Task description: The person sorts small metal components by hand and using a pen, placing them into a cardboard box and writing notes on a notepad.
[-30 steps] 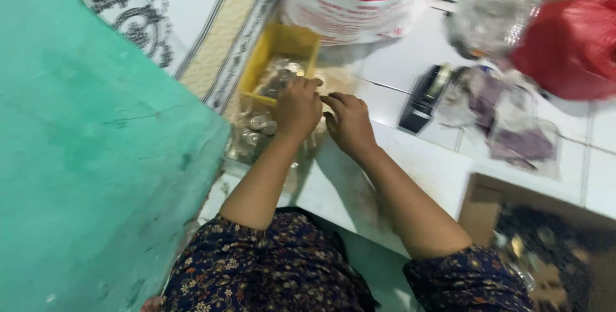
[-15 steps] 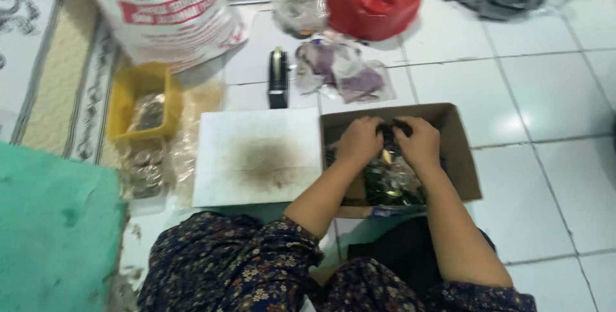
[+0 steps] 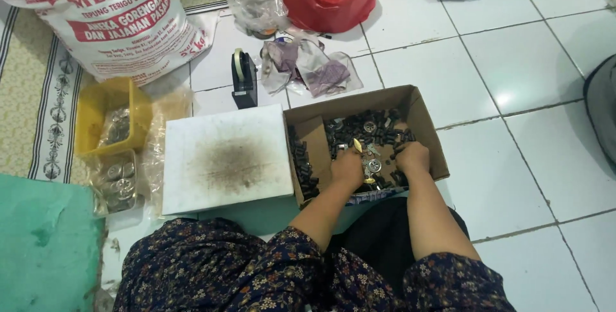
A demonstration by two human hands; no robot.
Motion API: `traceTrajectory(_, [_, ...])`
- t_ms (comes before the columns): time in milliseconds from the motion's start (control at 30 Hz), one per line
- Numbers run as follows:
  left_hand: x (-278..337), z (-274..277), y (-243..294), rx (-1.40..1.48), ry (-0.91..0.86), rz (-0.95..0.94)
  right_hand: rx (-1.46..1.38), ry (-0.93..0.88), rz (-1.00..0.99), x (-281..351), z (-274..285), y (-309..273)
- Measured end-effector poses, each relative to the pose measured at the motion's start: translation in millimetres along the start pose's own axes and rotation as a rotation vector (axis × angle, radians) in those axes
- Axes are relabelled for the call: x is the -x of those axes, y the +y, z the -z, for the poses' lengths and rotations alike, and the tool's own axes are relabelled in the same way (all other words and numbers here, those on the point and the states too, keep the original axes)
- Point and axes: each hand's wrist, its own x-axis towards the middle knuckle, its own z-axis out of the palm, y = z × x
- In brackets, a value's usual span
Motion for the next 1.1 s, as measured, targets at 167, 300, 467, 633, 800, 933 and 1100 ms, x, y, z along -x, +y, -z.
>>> traceTrajectory(167, [12.4, 19.4, -8.6, -0.035, -0.019, -0.121, 0.120, -0.040, -0.040, -9.7, -9.5, -5.5])
traceTrajectory(300, [23.2, 30.2, -21.1, 0.158, -0.023, -0.203, 0.166, -0.036, -0.047, -20.1, -16.1, 1.9])
traceTrajectory(467, [27.2, 24.7, -29.9, 0.321, 0.042, -0.185, 0.127, -0.057, -0.034, 2.3, 1.5, -26.0])
traceTrajectory(633, [35.7, 43.3, -26.7, 0.512, 0.079, -0.099, -0.041, -0.233, 0.227, 3.8, -12.0, -30.6])
traceTrajectory(800, [27.2, 19.0, -37.5, 0.333, 0.108, -0.141, -0.253, -0.525, 0.254, 46.1, 15.9, -68.8])
traceTrajectory(933, [26.8, 15.6, -38.2, 0.314, 0.156, -0.161, -0.379, -0.557, 0.183, 25.2, -5.4, -55.6])
traceTrajectory(1100, [23.4, 12.1, -40.5, 0.402, 0.190, -0.138, -0.376, -0.636, 0.106, 16.5, -17.0, -50.9])
